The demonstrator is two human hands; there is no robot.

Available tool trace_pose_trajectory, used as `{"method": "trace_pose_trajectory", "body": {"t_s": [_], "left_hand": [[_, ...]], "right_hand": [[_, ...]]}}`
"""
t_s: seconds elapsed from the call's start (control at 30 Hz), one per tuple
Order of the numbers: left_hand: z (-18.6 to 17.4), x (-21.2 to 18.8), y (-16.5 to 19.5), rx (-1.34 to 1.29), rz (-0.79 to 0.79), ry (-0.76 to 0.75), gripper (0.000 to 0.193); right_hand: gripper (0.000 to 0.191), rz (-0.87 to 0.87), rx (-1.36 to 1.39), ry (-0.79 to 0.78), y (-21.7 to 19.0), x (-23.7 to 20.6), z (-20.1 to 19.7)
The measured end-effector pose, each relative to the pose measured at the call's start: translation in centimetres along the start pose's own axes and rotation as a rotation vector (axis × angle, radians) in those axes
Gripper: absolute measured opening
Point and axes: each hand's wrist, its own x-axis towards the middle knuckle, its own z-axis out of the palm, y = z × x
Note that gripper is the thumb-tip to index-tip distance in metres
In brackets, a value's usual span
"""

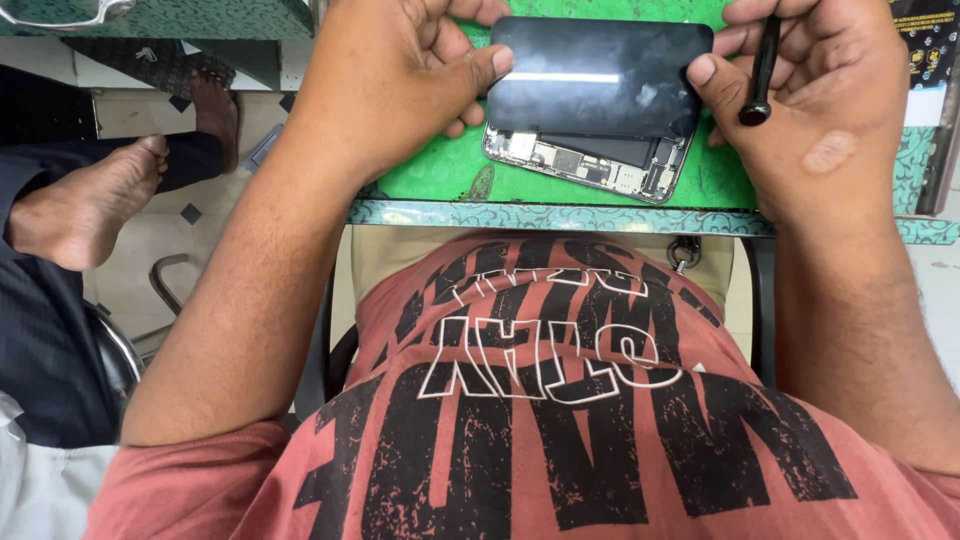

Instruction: The person repairs a smartphone at a workbench. They pry open the phone's screen with a pry tool, unscrew internal components with a screwdriver, apply liquid from a small bottle onto the exposed battery area, and press a black adhesive film sheet onto the battery inside the phone body.

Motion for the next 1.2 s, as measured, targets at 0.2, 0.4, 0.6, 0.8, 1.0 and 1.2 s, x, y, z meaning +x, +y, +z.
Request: {"method": "trace_pose_trajectory", "body": {"t_s": [0.2, 0.4, 0.6, 0.8, 1.0, 1.2], "left_hand": [[0.2, -0.1, -0.2, 0.010, -0.038, 0.013, 0.027], [0.0, -1.1, 0.2, -0.041, -0.023, 0.011, 0.026], [-0.1, -3.3, 1.4, 0.009, 0.076, -0.002, 0.030], [0.0, -4.0, 2.9, 0.106, 0.125, -0.006, 0.022], [-0.3, -3.6, 3.8, 0.118, 0.125, -0.029, 0.015], [-0.4, -2.5, 4.3, 0.197, 0.172, -0.056, 0.015]], "right_hand": [[0.030, -0.027, 0.022, 0.002, 0.3, -0.3, 0.2], [0.030, 0.008, 0.021, 0.023, -0.2, -1.4, 0.2], [0.030, -0.046, -0.017, 0.024, 0.0, -3.9, -0.7], [0.027, -0.353, -0.106, -0.099, 1.4, -3.9, -2.1], [0.020, -0.662, -0.268, -0.244, 1.0, -2.5, -2.7], [0.034, -0.590, -0.246, -0.331, 0.2, -2.2, -4.1]]}}
